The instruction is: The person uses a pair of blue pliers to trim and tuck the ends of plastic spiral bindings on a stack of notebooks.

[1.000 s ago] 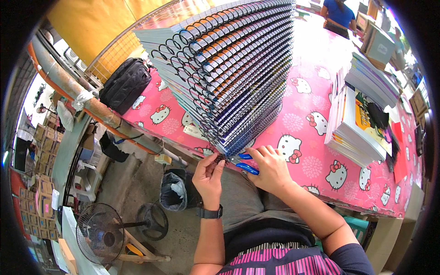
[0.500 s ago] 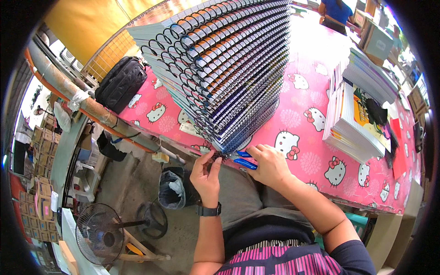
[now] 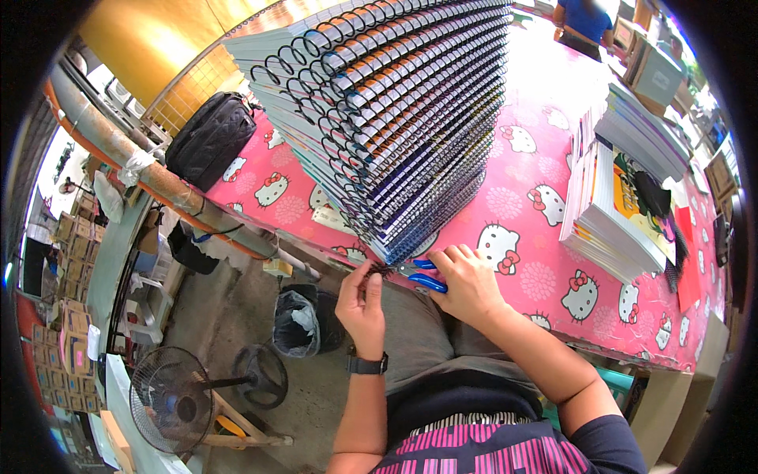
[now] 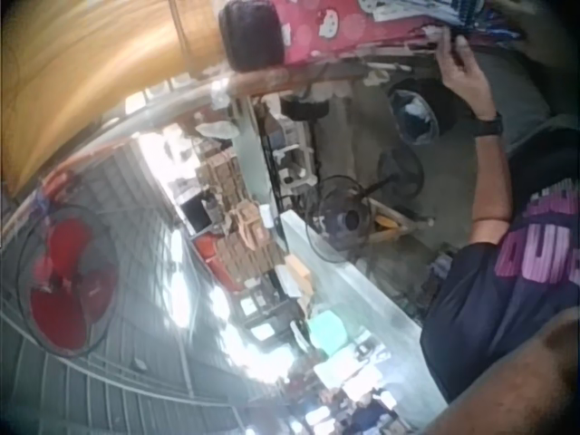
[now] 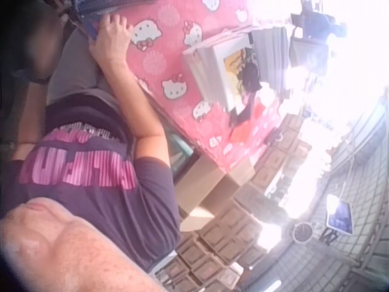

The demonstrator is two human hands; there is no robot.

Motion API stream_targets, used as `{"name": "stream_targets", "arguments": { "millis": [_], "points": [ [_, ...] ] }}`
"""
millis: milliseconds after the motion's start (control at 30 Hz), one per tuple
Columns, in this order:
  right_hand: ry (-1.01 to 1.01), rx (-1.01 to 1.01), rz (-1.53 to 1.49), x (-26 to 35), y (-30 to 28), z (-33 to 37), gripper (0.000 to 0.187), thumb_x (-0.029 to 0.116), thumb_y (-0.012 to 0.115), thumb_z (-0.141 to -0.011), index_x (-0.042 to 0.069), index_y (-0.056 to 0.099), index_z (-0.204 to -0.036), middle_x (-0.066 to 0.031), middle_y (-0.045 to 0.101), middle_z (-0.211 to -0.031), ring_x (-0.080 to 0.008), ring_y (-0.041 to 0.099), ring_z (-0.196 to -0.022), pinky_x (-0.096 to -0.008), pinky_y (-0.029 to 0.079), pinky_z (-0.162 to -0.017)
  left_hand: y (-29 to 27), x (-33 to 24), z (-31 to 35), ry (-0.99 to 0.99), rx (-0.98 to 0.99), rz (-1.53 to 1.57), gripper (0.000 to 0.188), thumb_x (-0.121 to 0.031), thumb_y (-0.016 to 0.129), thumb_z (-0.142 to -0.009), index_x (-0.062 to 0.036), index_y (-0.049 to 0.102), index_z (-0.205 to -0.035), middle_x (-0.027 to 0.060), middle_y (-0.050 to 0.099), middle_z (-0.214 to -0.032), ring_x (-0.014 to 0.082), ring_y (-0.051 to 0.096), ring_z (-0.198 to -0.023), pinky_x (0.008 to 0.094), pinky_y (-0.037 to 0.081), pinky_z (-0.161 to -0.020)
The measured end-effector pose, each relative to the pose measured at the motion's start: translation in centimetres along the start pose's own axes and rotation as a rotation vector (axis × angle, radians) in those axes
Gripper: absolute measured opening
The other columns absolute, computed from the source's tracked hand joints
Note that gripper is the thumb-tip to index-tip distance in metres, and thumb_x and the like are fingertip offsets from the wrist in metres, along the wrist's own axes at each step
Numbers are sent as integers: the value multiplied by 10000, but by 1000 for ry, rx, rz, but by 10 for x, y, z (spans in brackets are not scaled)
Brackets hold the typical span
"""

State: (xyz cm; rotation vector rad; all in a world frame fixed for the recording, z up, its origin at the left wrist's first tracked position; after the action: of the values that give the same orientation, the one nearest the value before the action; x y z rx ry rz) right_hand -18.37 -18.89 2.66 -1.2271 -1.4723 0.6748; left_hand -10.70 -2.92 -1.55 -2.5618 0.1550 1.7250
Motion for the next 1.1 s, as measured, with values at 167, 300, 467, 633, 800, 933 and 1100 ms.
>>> {"name": "stream_targets", "arguments": {
  "millis": [167, 300, 467, 633, 800, 933, 1100],
  "points": [
    [20, -15, -100, -5, 9, 3, 369, 205, 730, -659, 56, 603, -972, -119, 580, -883, -305, 586, -864, -417, 475, -759, 8, -11, 3, 311, 33, -387, 240, -31, 690, -807, -8, 659, -1043, 134, 665, -966, 236, 633, -870, 308, 490, -787],
    [138, 113, -137, -7, 6, 3, 367, 202, 730, -661, 59, 605, -975, -118, 581, -894, -306, 587, -872, -422, 481, -762, 4, -2, 2, 237, 3, -337, 230, -20, 686, -810, -5, 659, -1039, 128, 665, -941, 215, 635, -798, 301, 497, -733],
    [9, -37, 38, -2, -2, 4, 491, 213, 734, -654, 66, 573, -1094, -104, 570, -945, -281, 551, -972, -448, 436, -835, 1, 12, 2, 96, -5, -175, 231, -15, 685, -818, -2, 657, -1047, 95, 665, -922, 139, 605, -760, 257, 483, -687],
    [26, -48, 33, 2, 4, 2, 541, 200, 738, -610, 92, 579, -1116, -85, 577, -957, -270, 545, -972, -415, 412, -830, 1, 12, 3, 50, 12, -109, 235, -16, 686, -819, 4, 654, -1051, 85, 666, -923, 118, 597, -761, 240, 480, -677],
    [30, -47, 22, 4, 3, 3, 487, 199, 734, -626, 85, 585, -1076, -99, 583, -929, -287, 556, -943, -414, 433, -807, 0, 15, 5, 73, 9, -159, 227, -33, 695, -816, 8, 654, -1035, 94, 669, -923, 132, 604, -766, 256, 486, -696],
    [58, 37, -6, -3, 12, -2, 372, 226, 723, -675, 60, 600, -984, -115, 602, -899, -301, 590, -906, -418, 470, -795, 1, 18, 5, 51, -7, -121, 222, -41, 698, -815, 6, 655, -1027, 99, 672, -924, 146, 617, -791, 266, 492, -714],
    [97, 127, -35, -2, 5, -6, 331, 234, 726, -684, 47, 611, -932, -125, 609, -888, -306, 608, -894, -420, 491, -776, 1, 18, 4, 38, -14, -94, 228, -42, 693, -819, 5, 649, -1038, 102, 670, -933, 149, 624, -815, 265, 493, -728]
  ]
}}
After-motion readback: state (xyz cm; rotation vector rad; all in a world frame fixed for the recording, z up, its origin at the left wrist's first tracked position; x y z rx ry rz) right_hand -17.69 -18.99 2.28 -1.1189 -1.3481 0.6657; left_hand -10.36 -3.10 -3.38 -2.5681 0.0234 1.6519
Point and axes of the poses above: each hand's wrist, its own z-axis away from the middle knuckle, its own y-axis out of the palm, x = y × z, the point moved 5 cm from there along -z, towards the middle knuckle
